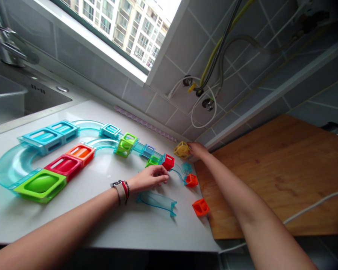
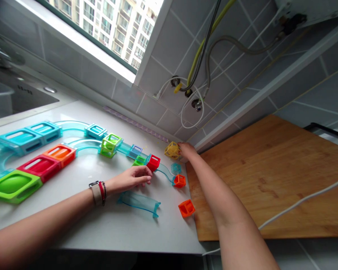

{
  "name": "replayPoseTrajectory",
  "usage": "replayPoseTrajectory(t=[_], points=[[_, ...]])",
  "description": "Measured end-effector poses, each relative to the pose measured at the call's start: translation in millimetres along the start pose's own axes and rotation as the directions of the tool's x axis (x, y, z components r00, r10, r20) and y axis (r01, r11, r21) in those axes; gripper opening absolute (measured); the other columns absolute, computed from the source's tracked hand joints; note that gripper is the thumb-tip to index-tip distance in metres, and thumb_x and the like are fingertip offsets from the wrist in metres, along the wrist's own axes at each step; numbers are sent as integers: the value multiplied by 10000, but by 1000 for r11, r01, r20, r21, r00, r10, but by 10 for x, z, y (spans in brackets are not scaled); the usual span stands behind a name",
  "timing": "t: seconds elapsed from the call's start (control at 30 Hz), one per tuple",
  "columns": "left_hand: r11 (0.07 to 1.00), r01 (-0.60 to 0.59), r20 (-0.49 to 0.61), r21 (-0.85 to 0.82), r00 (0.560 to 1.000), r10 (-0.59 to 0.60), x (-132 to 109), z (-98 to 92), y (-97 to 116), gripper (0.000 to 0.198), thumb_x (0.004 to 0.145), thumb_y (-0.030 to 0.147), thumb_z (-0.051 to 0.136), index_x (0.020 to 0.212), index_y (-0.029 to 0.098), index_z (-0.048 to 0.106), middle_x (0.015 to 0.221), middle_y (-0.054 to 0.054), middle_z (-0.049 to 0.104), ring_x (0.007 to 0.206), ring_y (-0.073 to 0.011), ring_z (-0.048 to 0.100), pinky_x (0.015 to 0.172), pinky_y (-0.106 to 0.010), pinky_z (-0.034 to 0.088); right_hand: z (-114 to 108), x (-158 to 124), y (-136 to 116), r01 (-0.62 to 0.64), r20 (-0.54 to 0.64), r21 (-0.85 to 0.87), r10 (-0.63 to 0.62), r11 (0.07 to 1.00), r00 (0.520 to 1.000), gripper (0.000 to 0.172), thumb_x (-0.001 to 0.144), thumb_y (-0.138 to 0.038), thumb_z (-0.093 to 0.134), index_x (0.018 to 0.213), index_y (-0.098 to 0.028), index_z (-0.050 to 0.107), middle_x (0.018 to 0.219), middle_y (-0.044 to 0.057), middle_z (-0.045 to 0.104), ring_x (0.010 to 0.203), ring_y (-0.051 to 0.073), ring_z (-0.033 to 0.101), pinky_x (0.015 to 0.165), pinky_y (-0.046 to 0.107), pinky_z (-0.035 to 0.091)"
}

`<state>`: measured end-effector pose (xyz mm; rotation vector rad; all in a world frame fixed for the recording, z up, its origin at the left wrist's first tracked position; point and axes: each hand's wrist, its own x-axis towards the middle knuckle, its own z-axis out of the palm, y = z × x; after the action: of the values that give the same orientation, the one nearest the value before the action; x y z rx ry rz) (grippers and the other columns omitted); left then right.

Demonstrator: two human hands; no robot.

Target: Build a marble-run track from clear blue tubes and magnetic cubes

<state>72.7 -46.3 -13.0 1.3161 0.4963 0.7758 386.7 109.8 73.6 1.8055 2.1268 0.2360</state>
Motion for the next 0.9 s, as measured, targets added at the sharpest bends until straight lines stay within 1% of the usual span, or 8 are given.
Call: replayPoseTrajectory(t=[0.1,0.23,0.33,0.43,0.63,0.9], points=[[1000,8,0,6,1000,-8,-1,3,6,370,821,523,706,944,182,630,880,-36,669,812,-179,624,739,-304,544,11,-32,79,-30,21,-42,31,999,999,536,824,-240,775,1336,-251,615,1275,110,695,1180,286,624,925,327,486],[1000,4,4,6,1000,-4,7,-2,-15,370,820,517,712,950,180,632,890,-37,666,818,-182,625,741,-309,547,39,-100,145,-61,25,-90,63,994,998,554,850,-217,746,1379,-224,582,1277,132,690,1217,293,584,965,347,464],[1000,-5,6,2,1000,5,14,-8,-40,360,827,497,715,967,175,633,897,-37,663,823,-179,624,740,-310,548,56,-120,141,-80,20,-112,83,990,996,544,874,-212,717,1396,-203,565,1292,151,678,1230,297,567,991,360,448],[1000,-8,4,4,1000,8,14,-8,-42,358,823,486,721,973,173,633,891,-37,659,828,-179,620,737,-304,548,59,-112,121,-79,23,-121,82,989,996,544,880,-209,708,1402,-197,558,1291,155,676,1224,297,569,985,359,449],[1000,2,3,21,1000,-2,1,1,-1,363,819,499,717,959,174,635,867,-35,662,820,-182,623,738,-304,550,58,-115,113,-71,20,-125,74,990,997,544,882,-190,697,1406,-206,548,1297,148,675,1207,284,587,979,354,455],[999,-4,6,38,1000,4,7,-8,-16,362,828,509,701,960,179,634,888,-43,684,819,-184,634,736,-302,547,48,-125,101,-82,22,-116,85,990,996,527,870,-168,694,1379,-217,567,1272,139,684,1191,287,608,966,357,473]])
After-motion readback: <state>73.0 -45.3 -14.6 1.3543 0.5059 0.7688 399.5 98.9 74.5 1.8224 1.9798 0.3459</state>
